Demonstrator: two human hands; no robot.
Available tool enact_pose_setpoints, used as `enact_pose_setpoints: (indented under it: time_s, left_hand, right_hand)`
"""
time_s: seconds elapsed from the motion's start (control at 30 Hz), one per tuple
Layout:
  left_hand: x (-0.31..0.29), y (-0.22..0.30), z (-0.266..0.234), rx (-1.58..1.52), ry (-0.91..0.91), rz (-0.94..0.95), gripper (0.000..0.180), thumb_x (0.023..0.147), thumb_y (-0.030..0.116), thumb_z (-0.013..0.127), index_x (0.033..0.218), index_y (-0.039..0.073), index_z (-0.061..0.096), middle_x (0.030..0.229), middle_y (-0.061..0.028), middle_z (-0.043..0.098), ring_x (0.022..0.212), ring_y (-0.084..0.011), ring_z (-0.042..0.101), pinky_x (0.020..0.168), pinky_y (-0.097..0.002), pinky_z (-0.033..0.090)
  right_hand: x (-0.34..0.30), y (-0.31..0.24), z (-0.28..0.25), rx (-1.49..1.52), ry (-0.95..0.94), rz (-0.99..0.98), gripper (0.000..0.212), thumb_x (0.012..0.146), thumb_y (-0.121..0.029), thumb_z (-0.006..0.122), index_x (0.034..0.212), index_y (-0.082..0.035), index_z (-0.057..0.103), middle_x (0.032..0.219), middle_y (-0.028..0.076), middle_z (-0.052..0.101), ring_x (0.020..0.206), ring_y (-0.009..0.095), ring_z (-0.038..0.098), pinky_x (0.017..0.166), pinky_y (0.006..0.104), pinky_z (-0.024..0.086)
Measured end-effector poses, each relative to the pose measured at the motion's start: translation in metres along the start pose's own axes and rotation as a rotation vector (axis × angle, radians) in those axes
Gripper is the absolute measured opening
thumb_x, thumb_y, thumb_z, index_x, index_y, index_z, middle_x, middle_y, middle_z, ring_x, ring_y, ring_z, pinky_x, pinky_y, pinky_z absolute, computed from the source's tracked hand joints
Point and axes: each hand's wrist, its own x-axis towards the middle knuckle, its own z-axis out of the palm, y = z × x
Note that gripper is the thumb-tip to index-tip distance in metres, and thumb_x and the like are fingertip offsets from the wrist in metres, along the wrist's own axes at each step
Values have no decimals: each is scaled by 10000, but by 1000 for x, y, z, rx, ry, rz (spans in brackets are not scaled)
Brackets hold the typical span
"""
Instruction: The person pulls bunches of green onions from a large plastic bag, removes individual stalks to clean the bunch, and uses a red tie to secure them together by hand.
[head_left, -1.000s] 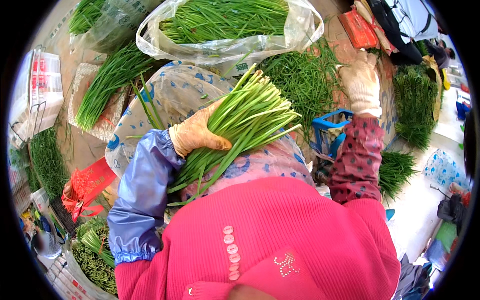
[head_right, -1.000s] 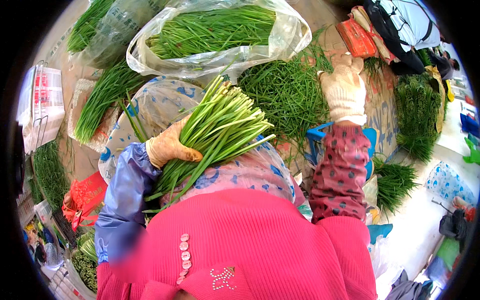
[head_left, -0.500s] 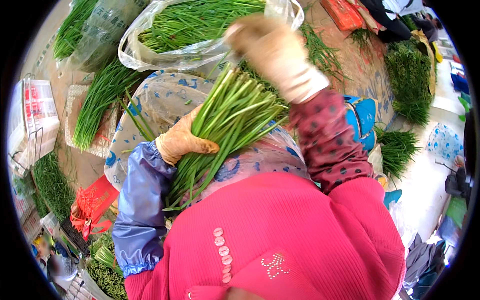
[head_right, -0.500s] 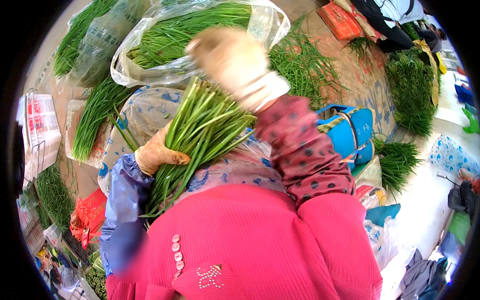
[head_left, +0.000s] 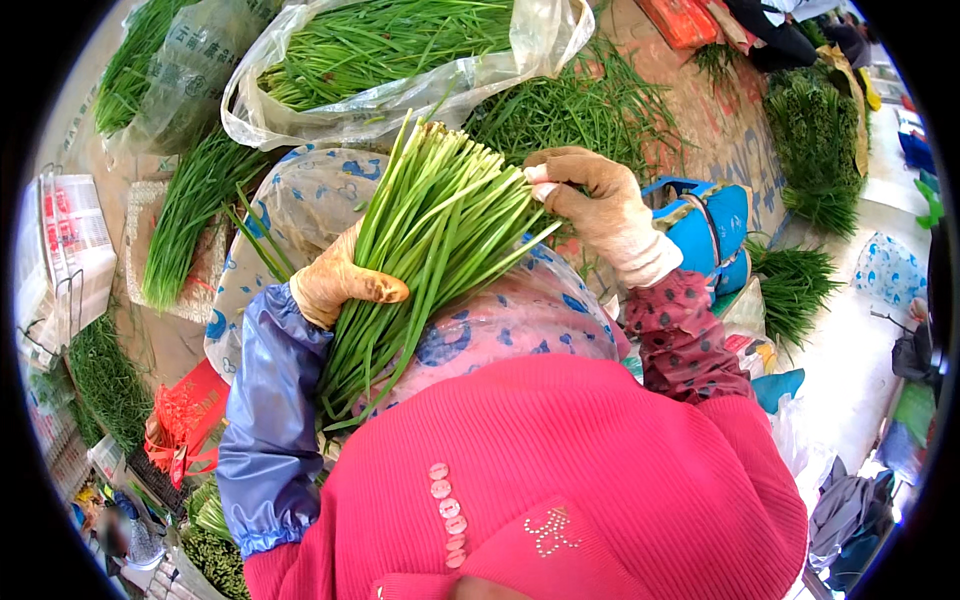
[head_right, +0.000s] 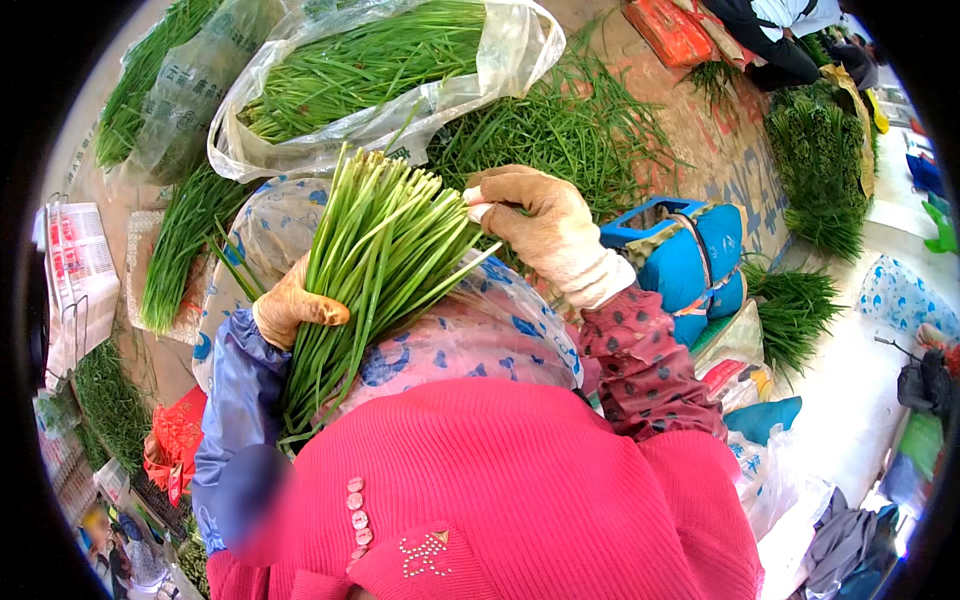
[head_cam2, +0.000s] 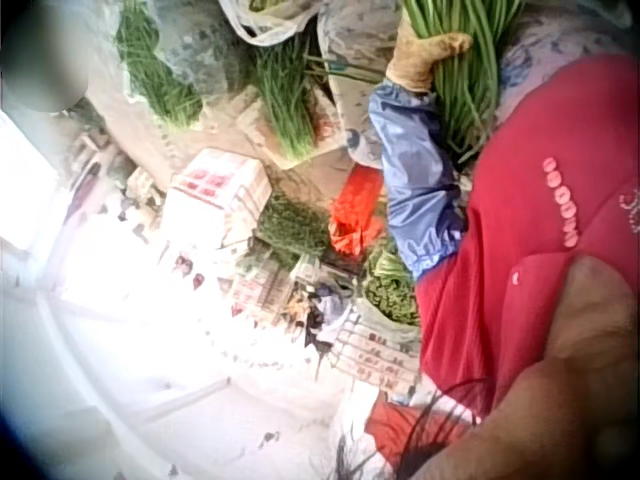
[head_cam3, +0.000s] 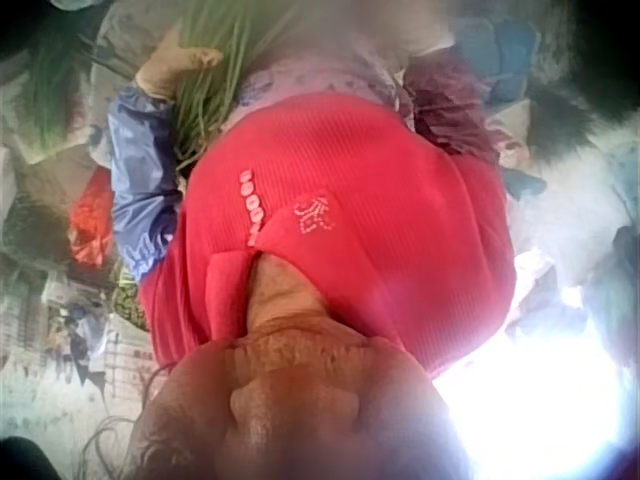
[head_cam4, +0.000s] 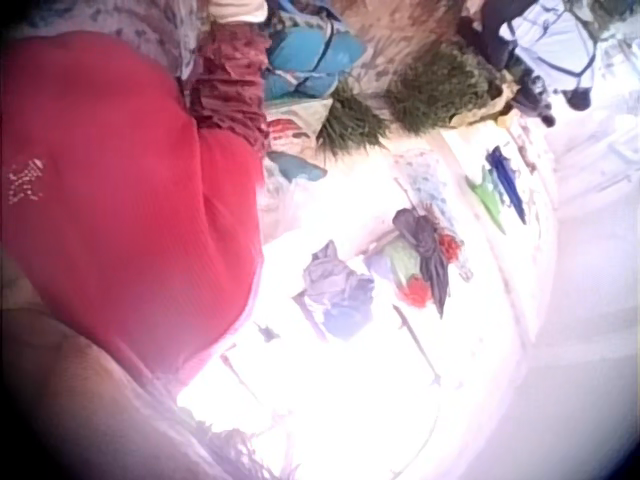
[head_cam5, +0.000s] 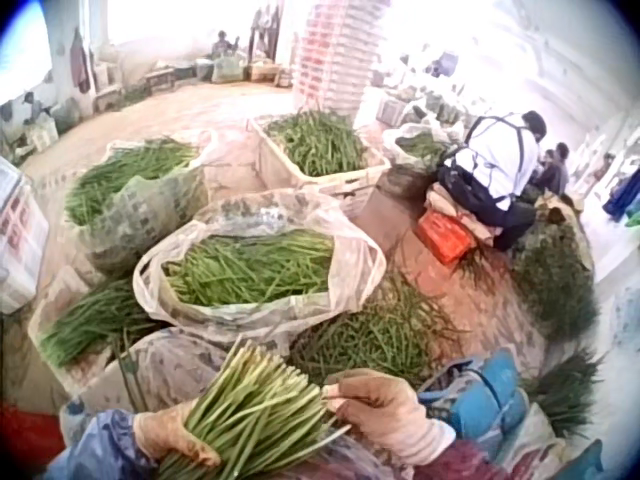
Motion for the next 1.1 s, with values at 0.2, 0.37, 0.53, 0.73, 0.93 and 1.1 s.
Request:
enact_pose_setpoints:
  time_s: [0.2, 0.37, 0.53, 0.73, 0.93, 1.1]
  left_hand:
    - [-5, -7, -13, -196, -21, -12, 951, 593, 33, 794, 1420, 45, 324, 1222, -82, 551, 854, -121, 595, 649, -229, 507]
    - [-6, -11, -16, -174, 14, 58, 942, 596, 42, 793, 1415, 38, 328, 1235, -100, 555, 911, -162, 604, 766, -273, 505]
    - [-11, 18, 18, -107, -4, 25, 957, 605, 121, 847, 1416, 40, 346, 1306, -71, 528, 1176, -173, 499, 1014, -321, 379]
    - [-4, 21, 1, 326, -147, 52, 1028, 638, 264, 888, 1440, 41, 283, 1339, -63, 478, 1205, -147, 431, 1029, -318, 347]
    - [-9, 44, 25, 443, 49, 397, 1210, 574, 346, 907, 1472, -1, 174, 1404, -120, 415, 1312, -192, 363, 1094, -328, 276]
    - [8, 47, 38, 806, 332, 485, 1034, 629, 272, 885, 1427, -10, 291, 1324, -88, 504, 1205, -161, 473, 1028, -315, 371]
  right_hand:
    - [12, 19, 0, 229, 57, -189, 641, 848, -204, 682, 1404, -63, 397, 1463, 101, 376, 1296, 260, 413, 1034, 385, 384]
    - [-14, 47, -3, 415, -285, 19, 1261, 654, -631, 741, 1502, -98, -24, 1510, 182, 223, 1357, 328, 299, 1080, 466, 298]
    - [17, 35, 59, 712, -230, -91, 1207, 643, -429, 854, 1500, -55, 90, 1447, 63, 369, 1298, 166, 366, 1105, 358, 271]
    - [46, 6, 74, 691, -211, 29, 734, 773, -100, 739, 1395, -3, 362, 1211, 61, 579, 1070, 152, 547, 946, 301, 433]
    - [40, -24, 79, 527, -148, 91, 601, 774, -43, 732, 1307, 22, 463, 1064, 33, 636, 905, 98, 583, 782, 263, 491]
    - [33, -39, 84, 432, -146, 44, 572, 793, -29, 712, 1313, 0, 475, 1107, 45, 633, 974, 116, 588, 855, 261, 481]
